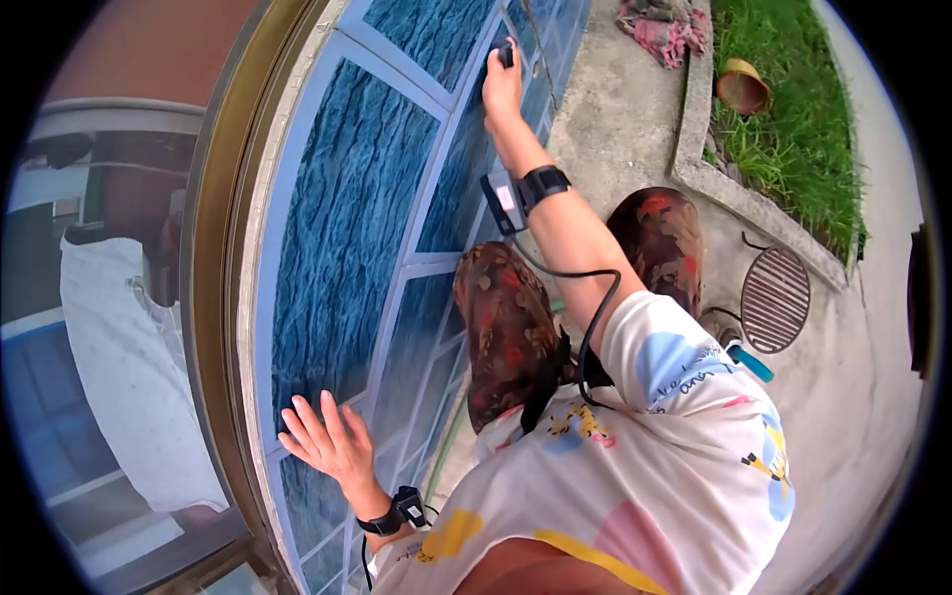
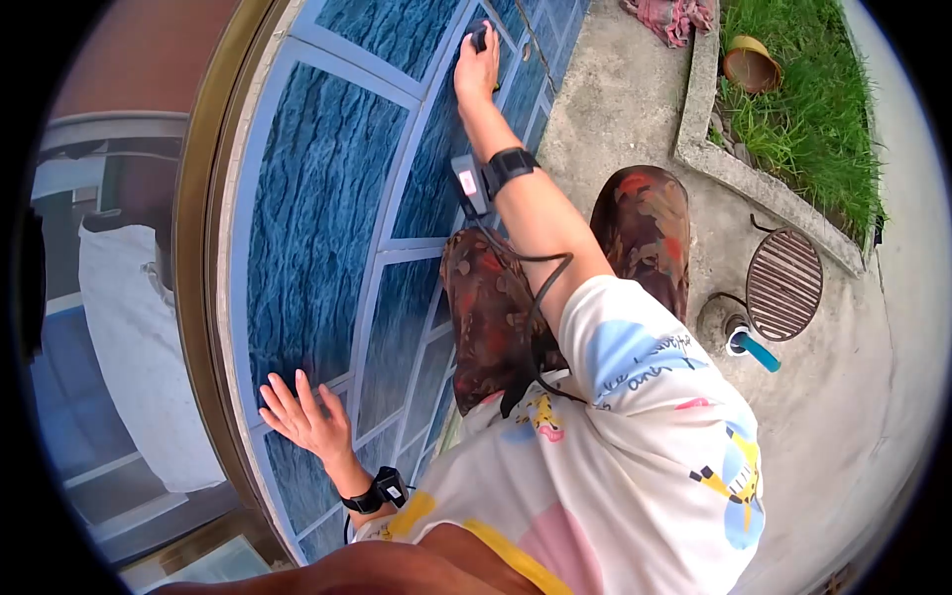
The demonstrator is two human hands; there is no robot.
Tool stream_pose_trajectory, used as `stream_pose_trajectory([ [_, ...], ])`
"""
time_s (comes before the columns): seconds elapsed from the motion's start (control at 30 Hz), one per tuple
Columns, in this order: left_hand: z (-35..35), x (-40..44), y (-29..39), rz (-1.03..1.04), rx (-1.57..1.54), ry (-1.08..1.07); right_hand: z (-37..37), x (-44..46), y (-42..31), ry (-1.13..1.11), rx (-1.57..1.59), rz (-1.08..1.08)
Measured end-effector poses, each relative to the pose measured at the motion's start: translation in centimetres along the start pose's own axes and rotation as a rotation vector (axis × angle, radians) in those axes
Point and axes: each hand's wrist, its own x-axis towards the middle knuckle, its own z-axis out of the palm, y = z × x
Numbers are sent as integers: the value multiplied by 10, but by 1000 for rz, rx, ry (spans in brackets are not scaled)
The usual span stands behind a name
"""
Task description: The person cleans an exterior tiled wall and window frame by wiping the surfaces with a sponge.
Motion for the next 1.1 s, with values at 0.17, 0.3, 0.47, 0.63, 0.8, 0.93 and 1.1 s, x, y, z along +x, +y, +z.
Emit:
stream_pose_trajectory([
  [0.17,8,-23,-8,-26,109,-52,-24,-196,-46,-249,-226,-61],
  [0.3,18,-28,-15,36,254,-32,-57,-287,-54,-525,-230,-109],
  [0.47,22,-28,-16,61,304,15,-23,-154,-37,-215,-184,-189],
  [0.63,32,-24,-13,56,286,93,-17,43,7,-76,-63,92],
  [0.8,39,-13,-2,118,349,-22,-33,10,63,-44,-221,234],
  [0.93,42,-15,-2,96,350,-41,-29,-151,35,54,-124,421],
  [1.1,34,-17,-3,76,299,-102,-44,-293,-25,-220,-65,557],
])
